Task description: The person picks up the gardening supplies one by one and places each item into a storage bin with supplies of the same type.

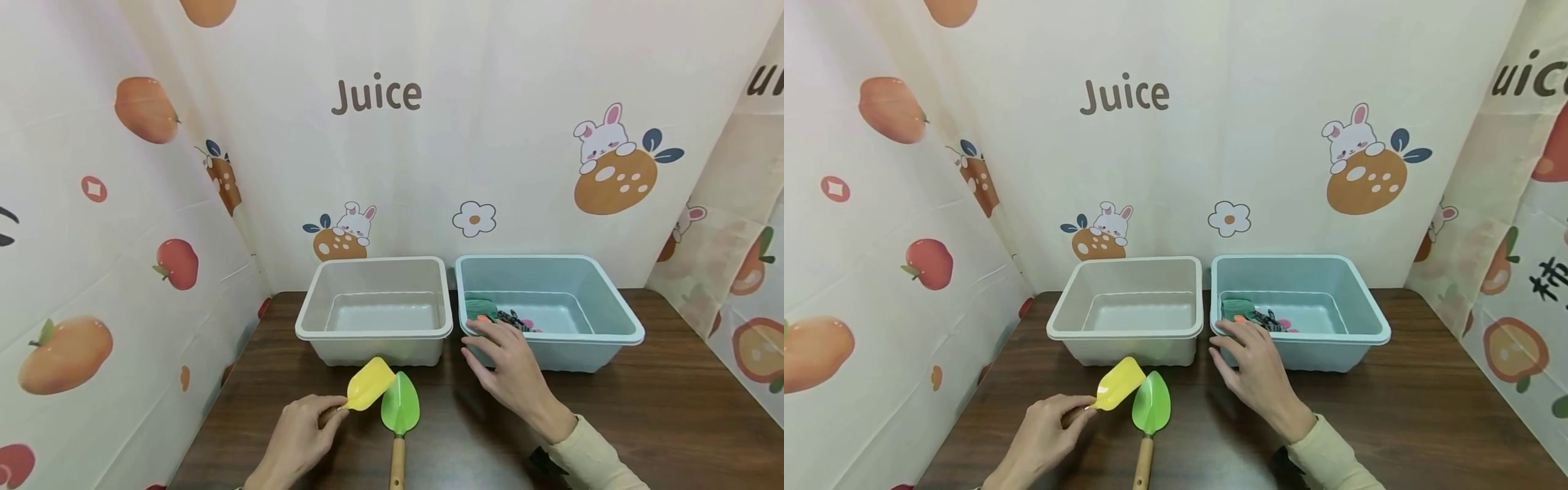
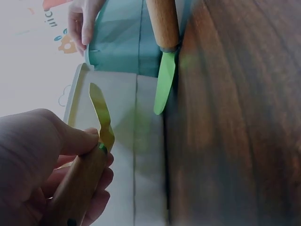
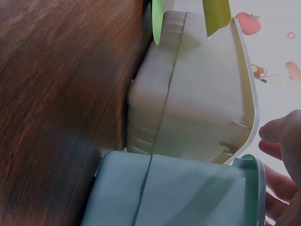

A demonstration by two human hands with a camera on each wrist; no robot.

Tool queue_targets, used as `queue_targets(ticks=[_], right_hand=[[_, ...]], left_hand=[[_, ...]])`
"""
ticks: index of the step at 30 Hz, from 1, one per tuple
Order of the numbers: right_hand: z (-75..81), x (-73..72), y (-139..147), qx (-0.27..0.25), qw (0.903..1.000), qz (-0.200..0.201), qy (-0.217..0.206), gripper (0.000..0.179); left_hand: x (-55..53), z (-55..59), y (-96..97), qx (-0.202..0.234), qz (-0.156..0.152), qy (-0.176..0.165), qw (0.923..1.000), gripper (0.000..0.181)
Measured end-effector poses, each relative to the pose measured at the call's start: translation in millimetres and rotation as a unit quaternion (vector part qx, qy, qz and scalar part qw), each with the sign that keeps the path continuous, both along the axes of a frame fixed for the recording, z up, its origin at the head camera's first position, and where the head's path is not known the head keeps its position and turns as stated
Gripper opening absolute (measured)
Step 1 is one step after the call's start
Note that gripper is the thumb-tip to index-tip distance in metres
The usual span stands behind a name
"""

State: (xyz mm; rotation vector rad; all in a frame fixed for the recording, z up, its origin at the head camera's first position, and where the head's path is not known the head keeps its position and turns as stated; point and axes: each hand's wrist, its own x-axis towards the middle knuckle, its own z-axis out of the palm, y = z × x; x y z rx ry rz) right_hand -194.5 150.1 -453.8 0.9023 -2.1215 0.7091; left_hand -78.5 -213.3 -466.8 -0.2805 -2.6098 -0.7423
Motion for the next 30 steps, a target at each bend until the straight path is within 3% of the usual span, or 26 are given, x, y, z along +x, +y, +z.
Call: queue_targets(ticks=[15, 30], right_hand=[[-0.7, -0.8, -1, -0.005, 0.9998, 0.009, 0.015, 0.022], [-0.9, -0.2, 0, -0.002, 1.0000, 0.006, 0.007, 0.023]], left_hand=[[-7.5, 21.5, -4.9, -0.044, -0.024, 0.113, 0.9924, 0.034], [-15.3, 37.7, -6.8, -0.060, -0.044, 0.148, 0.9862, 0.036]])
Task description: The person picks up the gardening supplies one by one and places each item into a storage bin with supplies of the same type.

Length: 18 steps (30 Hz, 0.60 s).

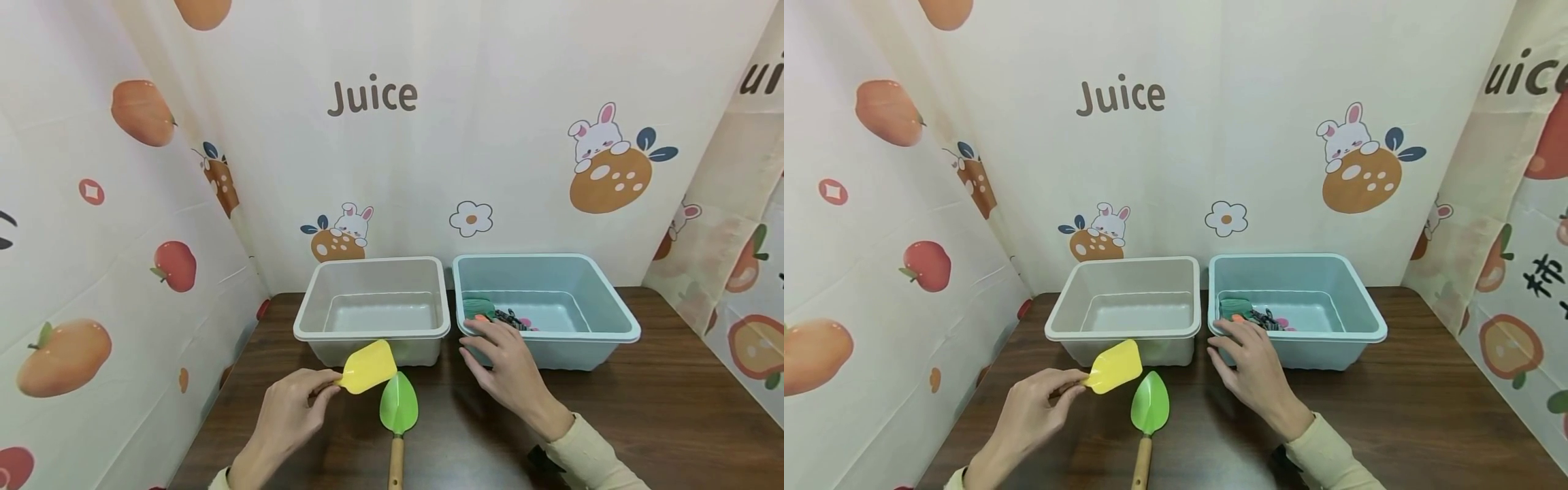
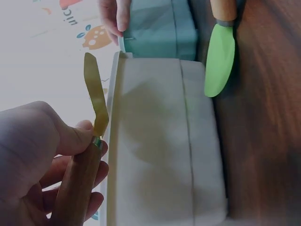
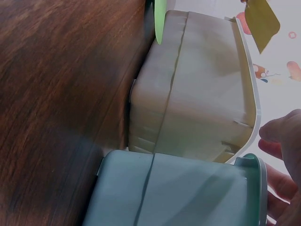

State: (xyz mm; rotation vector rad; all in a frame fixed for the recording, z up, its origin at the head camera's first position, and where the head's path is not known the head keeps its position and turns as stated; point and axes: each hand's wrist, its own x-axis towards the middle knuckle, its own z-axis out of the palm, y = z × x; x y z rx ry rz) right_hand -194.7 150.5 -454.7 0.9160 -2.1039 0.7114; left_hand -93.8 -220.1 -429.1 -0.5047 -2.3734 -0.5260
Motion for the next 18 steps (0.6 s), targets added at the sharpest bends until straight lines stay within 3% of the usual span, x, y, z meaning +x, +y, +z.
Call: queue_targets(ticks=[18], right_hand=[[-1.4, 0.9, 1, 0.005, 1.0000, -0.003, 0.002, 0.020]], left_hand=[[-22.3, 25.8, -2.5, -0.022, -0.003, 0.027, 0.9994, 0.029]])
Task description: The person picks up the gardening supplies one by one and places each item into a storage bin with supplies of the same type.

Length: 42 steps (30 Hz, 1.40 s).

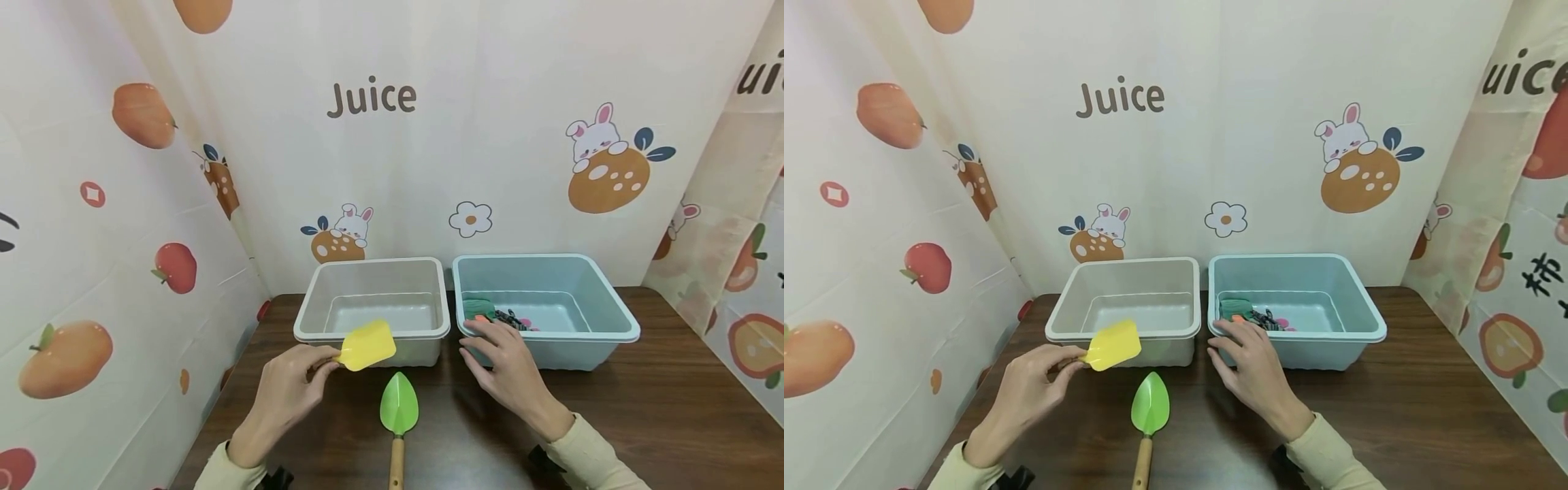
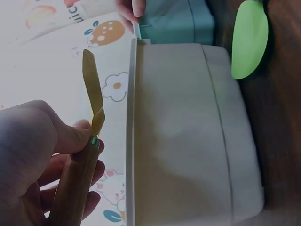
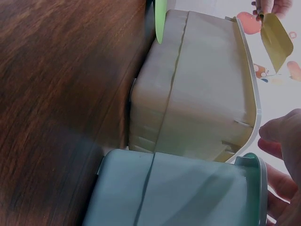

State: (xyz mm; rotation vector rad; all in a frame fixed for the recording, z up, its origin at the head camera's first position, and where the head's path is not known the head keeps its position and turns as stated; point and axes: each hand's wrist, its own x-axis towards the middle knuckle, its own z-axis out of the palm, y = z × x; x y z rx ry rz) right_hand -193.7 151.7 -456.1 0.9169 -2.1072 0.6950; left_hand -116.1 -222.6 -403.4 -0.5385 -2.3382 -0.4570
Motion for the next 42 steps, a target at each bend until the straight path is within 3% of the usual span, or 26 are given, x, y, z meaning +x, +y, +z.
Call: queue_targets(ticks=[24, 42], right_hand=[[0.1, 0.1, -1, 0.002, 1.0000, -0.007, 0.001, 0.023], [-0.7, -0.9, -1, -0.001, 1.0000, -0.003, 0.008, 0.022]], left_hand=[[-30.3, 10.9, -14.8, 0.010, -0.010, -0.015, 0.9998, 0.025], [-53.1, 13.9, -14.2, 0.007, 0.004, -0.067, 0.9977, 0.022]])
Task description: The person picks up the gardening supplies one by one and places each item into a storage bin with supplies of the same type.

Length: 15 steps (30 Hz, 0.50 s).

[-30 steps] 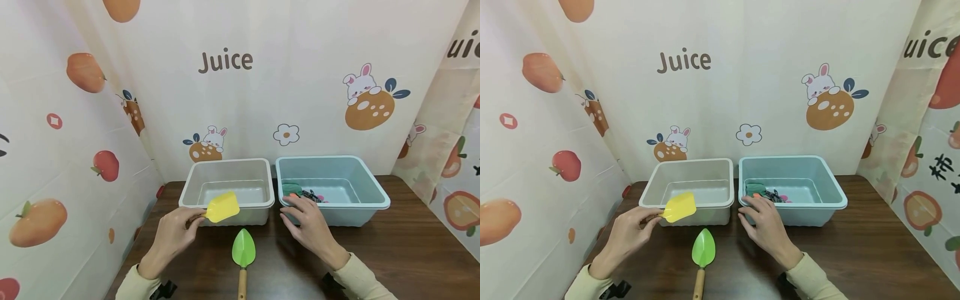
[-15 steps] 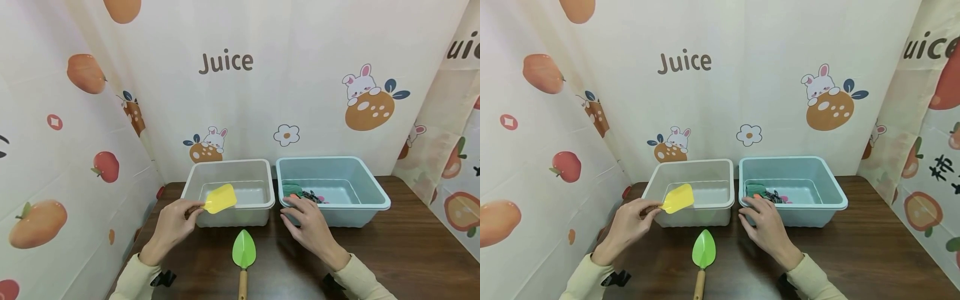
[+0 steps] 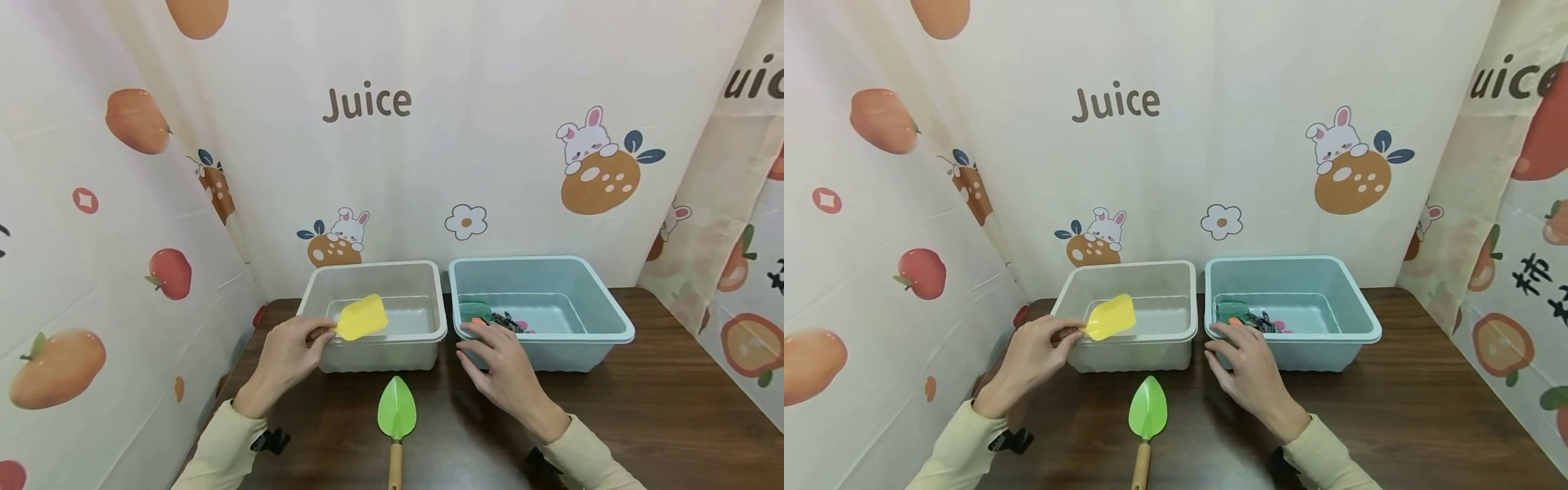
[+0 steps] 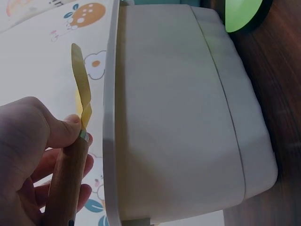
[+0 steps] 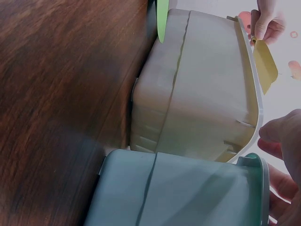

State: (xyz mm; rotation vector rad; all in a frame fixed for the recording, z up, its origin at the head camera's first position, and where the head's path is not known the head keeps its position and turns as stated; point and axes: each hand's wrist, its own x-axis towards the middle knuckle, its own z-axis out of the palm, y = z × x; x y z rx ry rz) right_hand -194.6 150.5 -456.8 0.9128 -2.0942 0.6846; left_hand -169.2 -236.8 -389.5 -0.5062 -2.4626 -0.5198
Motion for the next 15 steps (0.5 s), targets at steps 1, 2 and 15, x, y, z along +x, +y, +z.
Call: queue_targets(ticks=[1, 2, 15], right_hand=[[0.1, 0.0, 0, -0.001, 1.0000, 0.000, 0.001, 0.022], [0.2, 0.1, 0, -0.001, 1.0000, 0.001, 0.003, 0.022], [1.8, 2.9, 0, 0.005, 0.9999, -0.007, -0.007, 0.021]], left_hand=[[-1.2, 0.7, 0.1, -0.001, 0.000, -0.003, 1.0000, 0.022], [-2.5, 1.3, 0.2, -0.002, 0.000, -0.006, 1.0000, 0.022], [-22.5, -0.1, -0.3, -0.015, -0.003, -0.020, 0.9997, 0.019]])
